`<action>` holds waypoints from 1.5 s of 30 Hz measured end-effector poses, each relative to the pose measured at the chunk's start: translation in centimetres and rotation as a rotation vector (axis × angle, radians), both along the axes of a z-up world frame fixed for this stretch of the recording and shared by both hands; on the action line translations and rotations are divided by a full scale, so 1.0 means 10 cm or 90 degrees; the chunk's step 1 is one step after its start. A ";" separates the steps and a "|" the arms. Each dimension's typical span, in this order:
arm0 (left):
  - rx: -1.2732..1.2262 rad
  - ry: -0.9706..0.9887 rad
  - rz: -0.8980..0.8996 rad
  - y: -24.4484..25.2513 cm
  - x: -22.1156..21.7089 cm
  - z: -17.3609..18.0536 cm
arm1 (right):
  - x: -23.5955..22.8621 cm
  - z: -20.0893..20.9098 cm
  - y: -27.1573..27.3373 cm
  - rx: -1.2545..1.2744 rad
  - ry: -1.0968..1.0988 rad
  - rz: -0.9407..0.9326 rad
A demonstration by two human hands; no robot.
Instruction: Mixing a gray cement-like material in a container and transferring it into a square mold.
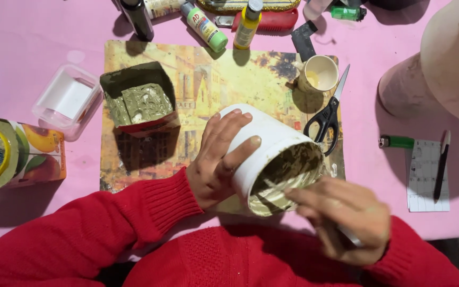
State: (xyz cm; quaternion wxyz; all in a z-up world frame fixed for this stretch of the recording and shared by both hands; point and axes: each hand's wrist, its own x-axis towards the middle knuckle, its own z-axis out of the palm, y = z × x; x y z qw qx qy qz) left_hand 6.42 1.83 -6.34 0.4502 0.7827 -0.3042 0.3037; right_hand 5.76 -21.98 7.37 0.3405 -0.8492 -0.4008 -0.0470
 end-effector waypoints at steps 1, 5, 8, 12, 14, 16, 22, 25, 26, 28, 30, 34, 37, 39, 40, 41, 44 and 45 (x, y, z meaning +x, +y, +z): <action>-0.004 0.001 -0.017 0.01 0.02 0.02 | -0.01 -0.02 -0.01 0.020 0.057 0.083; -0.011 -0.002 -0.047 0.04 0.04 -0.02 | 0.04 -0.05 0.09 -0.015 0.017 0.022; -0.018 0.006 -0.050 0.04 0.03 0.04 | 0.04 0.04 0.08 -0.025 -0.035 -0.001; -0.019 0.015 -0.060 0.05 0.04 0.07 | 0.12 -0.01 0.02 -0.003 -0.045 0.043; -0.014 0.023 -0.071 0.07 0.02 0.05 | 0.16 -0.03 0.00 0.013 0.014 0.137; -0.004 0.036 -0.059 0.08 0.02 0.02 | 0.20 0.02 -0.03 -0.015 -0.029 0.218; -0.050 0.088 -0.121 0.13 0.08 0.03 | 0.21 0.12 -0.08 -0.052 -0.080 0.205; -0.016 0.068 -0.097 0.11 0.05 0.07 | 0.20 0.01 -0.04 -0.066 -0.160 0.130; -0.016 0.068 -0.097 0.09 0.05 0.07 | 0.14 -0.01 -0.04 -0.066 -0.159 0.130; -0.014 0.019 -0.095 0.05 0.07 0.08 | 0.02 -0.03 -0.04 -0.060 -0.124 0.052; 0.001 0.007 -0.073 0.02 0.05 0.03 | -0.10 -0.11 -0.05 -0.040 -0.077 -0.007; 0.009 -0.035 -0.033 0.01 0.06 0.00 | -0.28 -0.15 -0.14 0.050 0.117 -0.121; -0.015 -0.014 -0.055 0.01 0.05 0.07 | -0.37 -0.06 -0.16 0.111 0.137 -0.301; -0.007 -0.017 -0.054 0.01 0.03 0.03 | -0.28 -0.09 -0.16 0.116 0.083 -0.120; 0.000 -0.017 -0.052 0.01 0.02 0.01 | -0.24 -0.11 -0.16 0.116 0.032 0.062; 0.000 -0.018 -0.053 0.01 0.01 -0.02 | -0.23 -0.12 -0.13 0.116 0.032 0.061; 0.027 -0.033 -0.020 0.00 -0.01 -0.02 | -0.22 -0.09 -0.06 0.018 0.003 0.015; 0.010 -0.026 -0.044 0.01 0.01 0.03 | -0.22 -0.02 -0.05 0.005 -0.042 -0.002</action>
